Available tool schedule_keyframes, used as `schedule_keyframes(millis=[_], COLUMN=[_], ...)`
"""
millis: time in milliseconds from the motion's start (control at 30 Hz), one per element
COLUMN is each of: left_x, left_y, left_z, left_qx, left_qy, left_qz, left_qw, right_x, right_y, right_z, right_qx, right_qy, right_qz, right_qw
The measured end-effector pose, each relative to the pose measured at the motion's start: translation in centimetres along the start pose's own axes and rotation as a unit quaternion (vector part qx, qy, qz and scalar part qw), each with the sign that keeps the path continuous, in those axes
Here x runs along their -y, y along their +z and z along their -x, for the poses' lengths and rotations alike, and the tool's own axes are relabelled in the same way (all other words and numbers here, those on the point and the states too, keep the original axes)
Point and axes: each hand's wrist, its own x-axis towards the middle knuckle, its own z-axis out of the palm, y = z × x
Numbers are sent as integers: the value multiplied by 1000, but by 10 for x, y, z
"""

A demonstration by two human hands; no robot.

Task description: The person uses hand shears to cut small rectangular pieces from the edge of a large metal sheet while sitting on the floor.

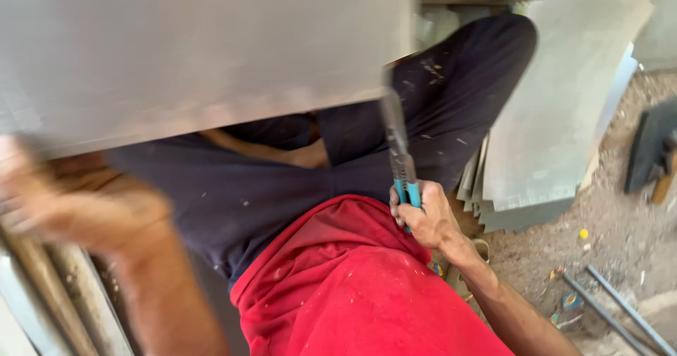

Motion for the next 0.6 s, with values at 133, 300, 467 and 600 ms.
schedule_keyframes(millis=[133,300,467,600], left_x=[8,16,10,9], left_y=[-8,23,22,20], left_z=[15,33,28,26], left_qx=[43,127,139,153], left_qy=[113,-23,-53,-62], left_qz=[-15,57,65,91], left_qw=[993,990,987,982], right_x=[36,85,105,113], right_y=[14,24,46,49], right_z=[5,10,-5,-8], right_qx=[40,185,190,185], right_qy=[-8,71,-9,-56], right_qz=[62,53,46,70], right_qw=[997,979,981,979])
